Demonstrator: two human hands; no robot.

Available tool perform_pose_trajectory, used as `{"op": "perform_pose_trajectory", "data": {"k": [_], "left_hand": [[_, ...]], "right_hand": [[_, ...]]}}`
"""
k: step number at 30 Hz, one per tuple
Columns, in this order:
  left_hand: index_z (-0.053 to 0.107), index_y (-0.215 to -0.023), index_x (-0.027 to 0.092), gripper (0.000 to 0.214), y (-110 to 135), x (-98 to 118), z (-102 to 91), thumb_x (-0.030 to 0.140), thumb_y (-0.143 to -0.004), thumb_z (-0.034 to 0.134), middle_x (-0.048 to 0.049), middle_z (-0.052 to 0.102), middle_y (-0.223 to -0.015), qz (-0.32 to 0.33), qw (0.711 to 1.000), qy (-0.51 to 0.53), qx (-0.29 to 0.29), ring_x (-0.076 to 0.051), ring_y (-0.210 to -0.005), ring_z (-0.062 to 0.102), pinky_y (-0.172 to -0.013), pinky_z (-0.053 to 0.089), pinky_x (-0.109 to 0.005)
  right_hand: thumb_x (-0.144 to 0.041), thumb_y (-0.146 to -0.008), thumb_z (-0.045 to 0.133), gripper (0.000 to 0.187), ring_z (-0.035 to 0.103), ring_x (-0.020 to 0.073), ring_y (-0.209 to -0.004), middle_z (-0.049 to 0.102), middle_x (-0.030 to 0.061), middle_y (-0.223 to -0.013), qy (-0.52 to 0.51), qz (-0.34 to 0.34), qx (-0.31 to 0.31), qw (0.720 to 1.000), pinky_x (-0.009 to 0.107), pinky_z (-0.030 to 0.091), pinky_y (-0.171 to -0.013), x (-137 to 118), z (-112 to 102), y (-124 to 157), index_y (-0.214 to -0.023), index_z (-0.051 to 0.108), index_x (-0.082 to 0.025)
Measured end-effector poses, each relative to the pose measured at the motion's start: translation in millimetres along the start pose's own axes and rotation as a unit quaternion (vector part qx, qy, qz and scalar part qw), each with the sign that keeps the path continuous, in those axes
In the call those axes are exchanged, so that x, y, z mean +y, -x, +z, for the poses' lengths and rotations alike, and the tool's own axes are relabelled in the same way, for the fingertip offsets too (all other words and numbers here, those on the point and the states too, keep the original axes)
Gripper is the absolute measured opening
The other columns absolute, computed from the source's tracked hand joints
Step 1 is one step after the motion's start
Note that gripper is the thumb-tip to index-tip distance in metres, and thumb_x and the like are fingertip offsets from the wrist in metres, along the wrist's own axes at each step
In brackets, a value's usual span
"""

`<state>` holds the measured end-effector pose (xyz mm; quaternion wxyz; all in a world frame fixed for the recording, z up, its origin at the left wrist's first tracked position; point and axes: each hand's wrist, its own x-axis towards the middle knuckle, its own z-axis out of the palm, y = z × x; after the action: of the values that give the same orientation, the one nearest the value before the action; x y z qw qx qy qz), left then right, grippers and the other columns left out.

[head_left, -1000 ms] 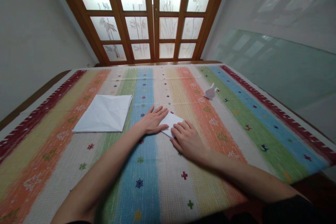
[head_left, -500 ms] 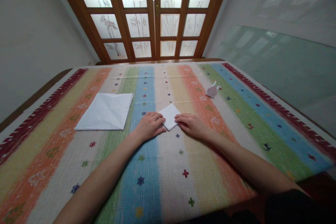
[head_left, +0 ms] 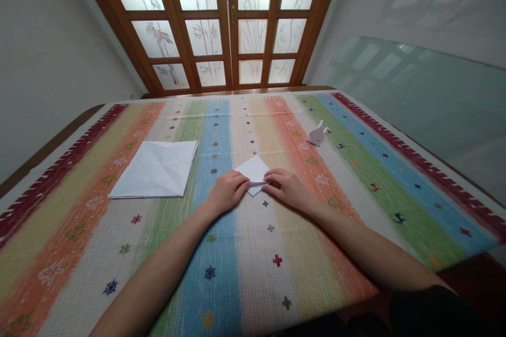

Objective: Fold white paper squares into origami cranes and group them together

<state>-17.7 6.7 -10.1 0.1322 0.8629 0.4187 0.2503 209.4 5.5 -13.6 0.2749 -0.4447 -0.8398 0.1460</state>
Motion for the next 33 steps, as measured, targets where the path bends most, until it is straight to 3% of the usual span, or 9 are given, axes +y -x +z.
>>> {"op": "perform_pose_trajectory", "data": {"k": [5,11,17,20,22,24,27,33], "left_hand": [[0.066,-0.075,0.018,0.028,-6,8,4.3,0.030,-0.092,0.048,-0.0062,0.064,-0.085,-0.082,0.996,-0.031,0.001,-0.018,-0.082,0.059,-0.077,0.049,-0.034],[0.065,-0.076,0.016,0.035,-12,13,10.0,0.035,-0.095,0.043,-0.0078,0.061,-0.085,-0.154,0.981,-0.119,-0.011,-0.020,-0.081,0.059,-0.074,0.047,-0.035],[0.065,-0.086,0.015,0.035,-13,16,12.7,0.040,-0.095,0.044,-0.0119,0.063,-0.089,-0.170,0.963,-0.208,-0.013,-0.028,-0.089,0.057,-0.075,0.044,-0.041],[0.064,-0.096,0.016,0.026,-12,14,11.9,0.036,-0.095,0.047,-0.0126,0.062,-0.098,-0.143,0.963,-0.227,0.001,-0.028,-0.095,0.055,-0.079,0.042,-0.042],[0.062,-0.107,0.020,0.021,-11,12,9.8,0.029,-0.095,0.047,-0.0118,0.061,-0.111,-0.088,0.972,-0.219,-0.004,-0.027,-0.102,0.053,-0.082,0.041,-0.041],[0.061,-0.112,0.026,0.024,-11,10,6.5,0.022,-0.095,0.045,-0.0086,0.059,-0.120,-0.009,0.979,-0.201,-0.036,-0.026,-0.108,0.051,-0.085,0.039,-0.040],[0.062,-0.111,0.028,0.027,-10,9,0.1,0.019,-0.096,0.043,-0.0060,0.063,-0.117,0.070,0.975,-0.188,-0.097,-0.025,-0.107,0.052,-0.086,0.038,-0.040],[0.060,-0.117,0.024,0.028,-7,13,-5.1,0.020,-0.092,0.046,-0.0067,0.063,-0.123,0.076,0.972,-0.188,-0.115,-0.026,-0.107,0.054,-0.087,0.038,-0.042]], "right_hand": [[-0.028,-0.091,0.057,0.019,0.060,0.0200,-0.089,0.068,0.0072,-0.089,0.043,0.035,0.024,0.998,0.035,0.046,-0.082,2,4,-7,-0.079,0.068,-0.018],[-0.030,-0.091,0.056,0.021,0.055,0.0207,-0.084,0.062,0.0076,-0.087,0.101,0.082,0.027,0.991,0.033,0.042,-0.077,0,8,-13,-0.077,0.065,-0.017],[-0.032,-0.089,0.057,0.022,0.053,0.0224,-0.083,0.062,0.0085,-0.087,0.151,0.098,0.041,0.983,0.034,0.038,-0.074,-2,10,-14,-0.073,0.062,-0.018],[-0.035,-0.088,0.058,0.022,0.054,0.0239,-0.085,0.063,0.0092,-0.089,0.172,0.112,0.049,0.978,0.035,0.036,-0.074,1,9,-13,-0.074,0.061,-0.018],[-0.036,-0.087,0.058,0.020,0.055,0.0258,-0.090,0.064,0.0092,-0.092,0.171,0.128,0.046,0.976,0.036,0.036,-0.075,5,7,-12,-0.079,0.061,-0.019],[-0.036,-0.087,0.059,0.017,0.055,0.0269,-0.094,0.064,0.0089,-0.095,0.158,0.143,0.040,0.976,0.037,0.036,-0.077,10,4,-10,-0.085,0.061,-0.019],[-0.034,-0.087,0.058,0.015,0.056,0.0270,-0.097,0.064,0.0086,-0.097,0.137,0.154,0.037,0.978,0.038,0.037,-0.079,17,1,-8,-0.090,0.062,-0.020],[-0.029,-0.086,0.059,0.022,0.057,0.0260,-0.100,0.067,0.0089,-0.103,0.079,0.164,0.033,0.983,0.039,0.036,-0.083,17,1,-8,-0.105,0.065,-0.019]]}}
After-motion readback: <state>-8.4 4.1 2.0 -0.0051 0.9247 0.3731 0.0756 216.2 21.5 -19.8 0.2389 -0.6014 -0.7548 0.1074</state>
